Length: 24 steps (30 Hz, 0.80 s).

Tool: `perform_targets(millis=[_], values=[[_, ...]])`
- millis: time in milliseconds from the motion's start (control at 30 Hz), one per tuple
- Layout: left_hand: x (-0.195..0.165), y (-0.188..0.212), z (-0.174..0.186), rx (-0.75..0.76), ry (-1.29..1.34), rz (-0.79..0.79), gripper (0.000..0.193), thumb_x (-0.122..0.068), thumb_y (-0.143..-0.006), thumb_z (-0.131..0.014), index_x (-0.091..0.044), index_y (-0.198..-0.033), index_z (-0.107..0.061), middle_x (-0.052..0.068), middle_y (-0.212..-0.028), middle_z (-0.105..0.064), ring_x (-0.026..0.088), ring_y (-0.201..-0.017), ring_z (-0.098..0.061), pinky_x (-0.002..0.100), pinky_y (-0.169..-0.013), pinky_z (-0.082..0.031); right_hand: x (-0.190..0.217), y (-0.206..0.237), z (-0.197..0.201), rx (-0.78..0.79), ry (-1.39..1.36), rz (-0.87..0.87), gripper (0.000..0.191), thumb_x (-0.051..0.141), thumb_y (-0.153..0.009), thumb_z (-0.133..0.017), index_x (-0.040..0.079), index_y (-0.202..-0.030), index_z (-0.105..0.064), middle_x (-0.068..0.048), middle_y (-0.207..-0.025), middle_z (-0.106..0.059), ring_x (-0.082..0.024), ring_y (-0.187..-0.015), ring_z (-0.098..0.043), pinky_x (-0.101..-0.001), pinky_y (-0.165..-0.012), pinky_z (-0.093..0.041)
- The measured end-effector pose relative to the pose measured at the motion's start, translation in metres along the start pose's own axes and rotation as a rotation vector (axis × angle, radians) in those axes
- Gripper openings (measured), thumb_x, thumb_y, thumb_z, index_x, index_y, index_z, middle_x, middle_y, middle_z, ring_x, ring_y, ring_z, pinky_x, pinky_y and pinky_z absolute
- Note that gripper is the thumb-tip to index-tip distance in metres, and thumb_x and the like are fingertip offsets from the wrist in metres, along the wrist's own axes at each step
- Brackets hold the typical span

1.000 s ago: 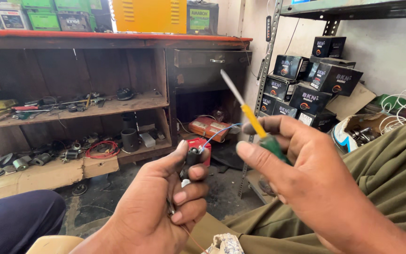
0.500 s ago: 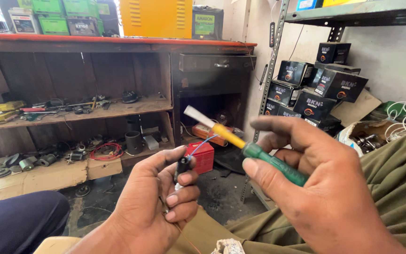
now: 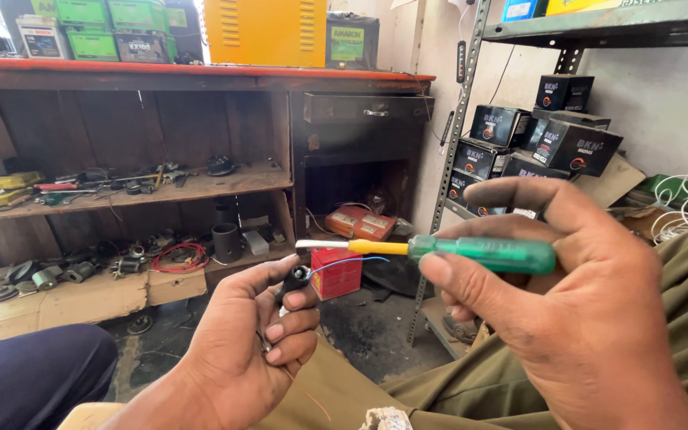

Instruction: The person uses a screwdriver to tighten screws on a small cylindrical electrical component with blue and orange wires. They repeatedly adjust the wires and secure the connections while seated in a workshop.

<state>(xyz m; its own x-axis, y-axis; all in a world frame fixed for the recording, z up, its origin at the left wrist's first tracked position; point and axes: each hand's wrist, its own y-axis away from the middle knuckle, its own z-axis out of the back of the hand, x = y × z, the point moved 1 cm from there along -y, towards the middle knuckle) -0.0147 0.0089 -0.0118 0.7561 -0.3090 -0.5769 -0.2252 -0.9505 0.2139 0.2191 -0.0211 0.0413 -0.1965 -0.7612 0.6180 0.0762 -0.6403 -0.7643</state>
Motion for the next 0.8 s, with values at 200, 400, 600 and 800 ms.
perform_targets(millis=[200, 400, 600, 800], values=[[0.002, 0.003, -0.004, 0.011, -0.018, 0.024, 0.024, -0.029, -0.092, -0.060, -0.008, -0.085, -0.051, -0.003, -0.068, -0.044, 0.004, -0.046, -0.032, 0.020, -0.035, -0.023, 0.013, 0.004, -0.005, -0.093, 0.138, 0.039, 0.039, 0.006, -0.089, -0.079, -0.002, -0.122, -0.060, -0.013, -0.096, -0.075, -0.013, -0.077, -0.076, -0.0273, -0.065, -0.061], [0.001, 0.004, -0.005, 0.014, -0.038, 0.027, 0.025, -0.030, -0.091, -0.062, -0.009, -0.082, -0.051, -0.003, -0.068, -0.044, 0.004, -0.046, -0.031, 0.020, -0.034, -0.022, 0.018, 0.012, -0.012, -0.035, 0.230, 0.192, 0.032, 0.006, -0.088, -0.077, -0.001, -0.115, -0.061, -0.007, -0.097, -0.072, -0.009, -0.089, -0.072, -0.0234, -0.075, -0.063], [0.002, 0.004, -0.005, 0.019, -0.029, 0.032, 0.024, -0.029, -0.091, -0.063, -0.010, -0.081, -0.052, -0.004, -0.067, -0.043, 0.004, -0.046, -0.031, 0.020, -0.035, -0.022, 0.014, 0.013, -0.010, -0.010, 0.226, 0.163, 0.027, 0.008, -0.090, -0.079, 0.003, -0.111, -0.064, -0.004, -0.094, -0.073, -0.007, -0.085, -0.073, -0.0222, -0.071, -0.062], [0.002, 0.004, -0.005, 0.012, -0.043, 0.034, 0.026, -0.030, -0.091, -0.064, -0.011, -0.079, -0.050, -0.004, -0.066, -0.043, 0.004, -0.045, -0.031, 0.021, -0.034, -0.022, 0.014, 0.014, -0.010, -0.005, 0.260, 0.192, 0.028, 0.010, -0.089, -0.080, 0.003, -0.111, -0.064, -0.004, -0.094, -0.072, -0.006, -0.084, -0.071, -0.0208, -0.070, -0.061]])
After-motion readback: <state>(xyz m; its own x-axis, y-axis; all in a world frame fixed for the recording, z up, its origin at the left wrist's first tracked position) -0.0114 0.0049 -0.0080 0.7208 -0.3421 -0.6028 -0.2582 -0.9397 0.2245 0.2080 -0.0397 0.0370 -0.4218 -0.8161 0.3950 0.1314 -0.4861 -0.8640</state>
